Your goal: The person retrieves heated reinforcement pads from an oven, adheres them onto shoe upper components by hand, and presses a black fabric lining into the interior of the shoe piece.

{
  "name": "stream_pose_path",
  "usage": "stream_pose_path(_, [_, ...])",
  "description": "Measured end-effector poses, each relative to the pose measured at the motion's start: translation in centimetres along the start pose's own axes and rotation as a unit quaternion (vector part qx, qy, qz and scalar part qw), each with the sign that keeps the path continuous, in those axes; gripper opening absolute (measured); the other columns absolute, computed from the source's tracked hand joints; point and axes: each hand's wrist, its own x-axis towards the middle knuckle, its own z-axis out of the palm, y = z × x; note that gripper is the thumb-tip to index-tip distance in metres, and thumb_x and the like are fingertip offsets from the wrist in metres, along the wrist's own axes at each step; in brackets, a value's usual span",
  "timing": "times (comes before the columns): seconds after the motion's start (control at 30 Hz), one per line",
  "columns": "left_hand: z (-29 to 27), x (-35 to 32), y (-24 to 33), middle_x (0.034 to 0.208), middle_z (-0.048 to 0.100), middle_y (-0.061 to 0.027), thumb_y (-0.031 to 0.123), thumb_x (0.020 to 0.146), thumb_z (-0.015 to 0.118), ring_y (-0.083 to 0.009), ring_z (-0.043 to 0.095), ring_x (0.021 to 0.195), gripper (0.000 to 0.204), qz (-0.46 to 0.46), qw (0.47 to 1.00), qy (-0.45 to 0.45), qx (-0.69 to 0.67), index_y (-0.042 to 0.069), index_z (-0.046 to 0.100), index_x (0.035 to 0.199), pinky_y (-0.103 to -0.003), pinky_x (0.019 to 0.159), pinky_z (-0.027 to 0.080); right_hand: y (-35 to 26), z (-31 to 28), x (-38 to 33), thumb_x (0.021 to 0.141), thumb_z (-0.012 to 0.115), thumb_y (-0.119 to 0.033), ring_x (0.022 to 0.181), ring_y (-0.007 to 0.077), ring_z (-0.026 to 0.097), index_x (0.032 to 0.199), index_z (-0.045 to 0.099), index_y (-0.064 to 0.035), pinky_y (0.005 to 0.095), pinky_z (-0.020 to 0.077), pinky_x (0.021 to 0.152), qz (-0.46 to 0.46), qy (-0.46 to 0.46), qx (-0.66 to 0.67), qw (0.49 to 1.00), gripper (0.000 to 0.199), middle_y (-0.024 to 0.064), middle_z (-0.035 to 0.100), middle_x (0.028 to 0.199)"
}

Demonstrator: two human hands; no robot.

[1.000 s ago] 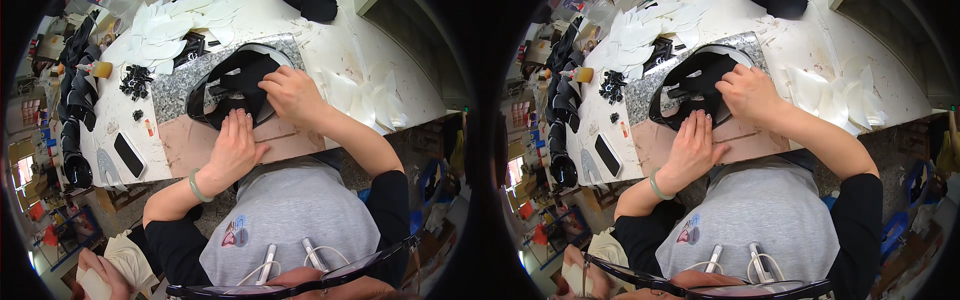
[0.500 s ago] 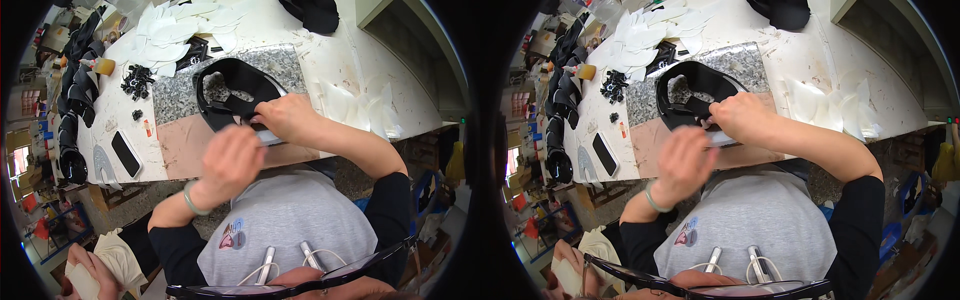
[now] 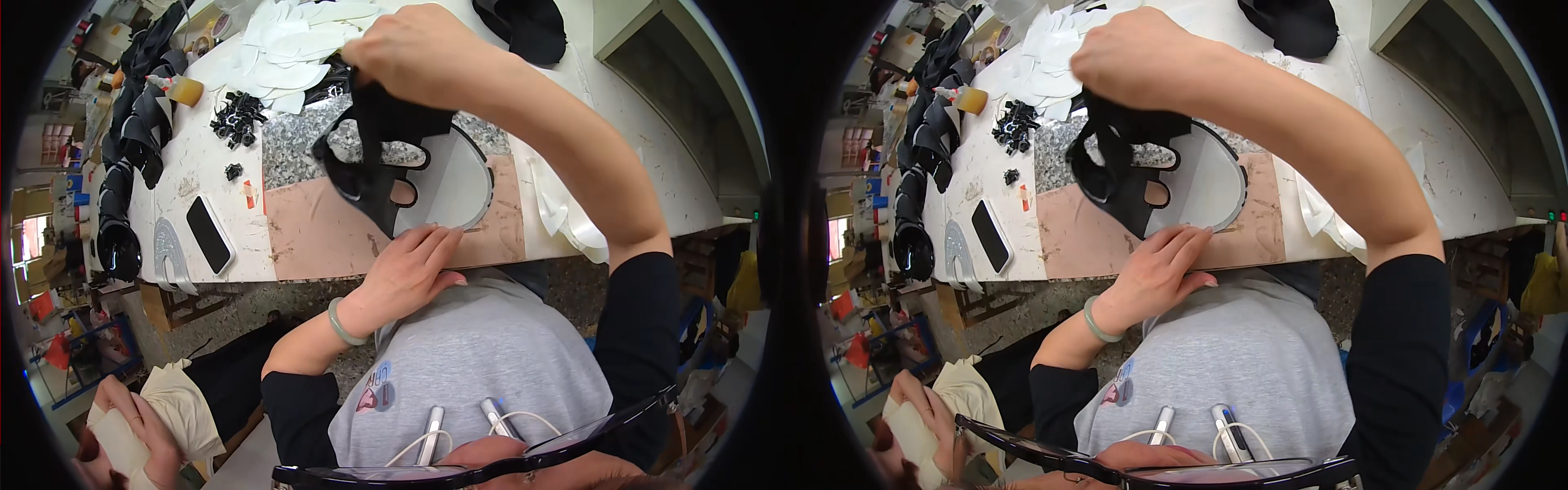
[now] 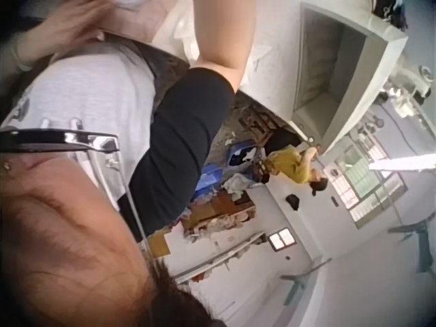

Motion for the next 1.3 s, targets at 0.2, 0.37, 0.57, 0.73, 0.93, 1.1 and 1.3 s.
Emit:
stream_pose_path(0.2, [-0.4,-1.2,-0.2,0.105,0.057,-0.0118,0.002,0.075,0.072,-0.0257,0.053,0.093,0.035,0.022,0.99,0.138,-0.013,0.002,0.054,0.104,-0.035,0.078,0.045,-5.0,-0.5,-7.9,0.066,0.061,-0.016,0.062,0.016,0.053,0.067,0.052,-0.0075,0.0288,0.0384,0.052,-0.162,0.003,0.008,0.987,0.012,0.0016,0.05,0.064])
stream_pose_path(0.37, [-0.9,1.0,-0.5,0.109,0.057,-0.0117,-0.003,0.067,0.071,-0.0311,0.055,0.11,0.048,-0.02,0.956,0.276,0.098,0.008,0.048,0.108,-0.047,0.099,0.033,-6.9,0.5,-12.8,0.066,0.065,-0.018,0.062,0.0155,0.049,0.085,0.062,-0.0009,0.0295,0.0359,0.052,-0.067,0.048,0.087,0.993,0.026,0.0016,0.047,0.066])
stream_pose_path(0.57, [-0.3,0.8,-1.9,0.099,0.057,-0.0122,-0.009,0.059,0.06,-0.031,0.058,0.103,0.046,-0.063,0.974,0.217,0.001,0.004,0.055,0.103,-0.058,0.101,0.034,-6.8,1.0,-17.5,0.087,0.067,-0.027,0.061,0.015,0.06,0.104,0.061,0.0008,0.0268,0.0486,0.055,0.317,0.053,0.441,0.838,0.033,0.0078,0.061,0.082])
stream_pose_path(0.73, [0.8,0.0,-1.7,0.097,0.055,-0.0125,-0.006,0.057,0.061,-0.033,0.055,0.106,0.045,-0.072,0.967,0.244,0.004,0.004,0.055,0.1,-0.059,0.102,0.032,-5.4,2.8,-18.2,0.094,0.054,-0.044,0.057,0.0115,0.06,0.112,0.055,0.0031,0.0224,0.0469,0.048,0.516,-0.024,0.648,0.56,0.05,0.0055,0.061,0.076])
stream_pose_path(0.93, [-5.2,2.9,0.1,0.115,0.055,-0.0149,0.019,0.067,0.081,-0.0339,0.052,0.112,0.053,0.003,0.993,0.064,-0.1,0.002,0.06,0.112,-0.043,0.096,0.042,-6.7,8.3,-17.2,0.088,0.064,-0.025,0.067,0.0168,0.061,0.11,0.054,0.0054,0.0271,0.0496,0.058,0.412,0.085,0.564,0.71,0.039,0.009,0.063,0.08])
stream_pose_path(1.1, [-9.0,10.3,-5.5,0.111,0.063,-0.0075,0.019,0.072,0.073,-0.0252,0.056,0.109,0.047,0.099,0.967,-0.04,0.232,0.007,0.06,0.116,-0.04,0.091,0.042,-8.2,4.1,-15.5,0.079,0.066,-0.008,0.069,0.0186,0.062,0.099,0.064,-0.0011,0.0293,0.0507,0.064,0.403,0.018,0.492,0.772,0.021,0.0114,0.063,0.079])
stream_pose_path(1.3, [-9.9,13.7,-7.8,0.082,0.066,-0.0096,0.016,0.079,0.07,-0.0242,0.064,0.076,0.037,-0.078,0.932,-0.345,0.081,0.002,0.059,0.112,-0.035,0.07,0.05,-4.6,4.1,-16.8,0.082,0.067,-0.007,0.078,0.009,0.06,0.104,0.064,0.0027,0.023,0.0486,0.069,0.384,0.093,0.471,0.788,0.024,0.0046,0.065,0.085])
